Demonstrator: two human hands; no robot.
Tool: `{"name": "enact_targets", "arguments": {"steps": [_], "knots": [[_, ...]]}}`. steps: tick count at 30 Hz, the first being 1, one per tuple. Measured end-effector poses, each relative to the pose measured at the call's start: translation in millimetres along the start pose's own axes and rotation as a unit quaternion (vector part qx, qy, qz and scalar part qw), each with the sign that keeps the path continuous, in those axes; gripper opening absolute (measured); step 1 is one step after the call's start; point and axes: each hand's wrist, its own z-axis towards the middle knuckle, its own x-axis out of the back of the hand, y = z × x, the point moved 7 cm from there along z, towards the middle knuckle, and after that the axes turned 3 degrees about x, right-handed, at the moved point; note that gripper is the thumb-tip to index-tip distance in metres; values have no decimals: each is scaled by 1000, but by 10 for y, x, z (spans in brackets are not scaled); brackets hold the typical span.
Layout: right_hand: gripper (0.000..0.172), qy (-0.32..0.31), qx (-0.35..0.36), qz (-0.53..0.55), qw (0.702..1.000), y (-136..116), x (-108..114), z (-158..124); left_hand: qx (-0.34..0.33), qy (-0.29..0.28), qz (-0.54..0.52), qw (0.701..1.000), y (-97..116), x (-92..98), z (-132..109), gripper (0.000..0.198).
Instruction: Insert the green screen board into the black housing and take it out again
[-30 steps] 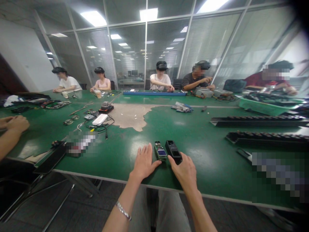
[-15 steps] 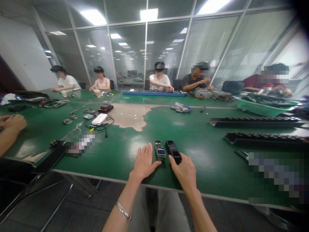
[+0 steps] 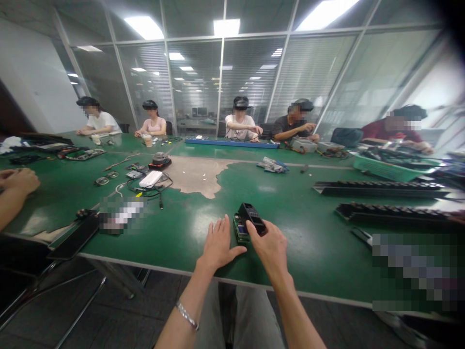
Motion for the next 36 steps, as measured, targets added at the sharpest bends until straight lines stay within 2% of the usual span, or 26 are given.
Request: {"name": "enact_targets", "arguments": {"steps": [7,18,28,36], "knots": [[43,-30,-9,-24,999,-125,-196,-43,-6,16,-11,1000,-3,12,-7,111],[41,-52,-17,-60,997,-238,-193,-141,-12,29,-40,999,-15,15,-12,119],[38,-75,-32,-87,993,-265,-189,-145,-4,14,-36,999,5,17,-7,114],[41,-82,-25,-98,992,-175,-260,-313,-3,0,-27,1000,7,18,-3,113]]}}
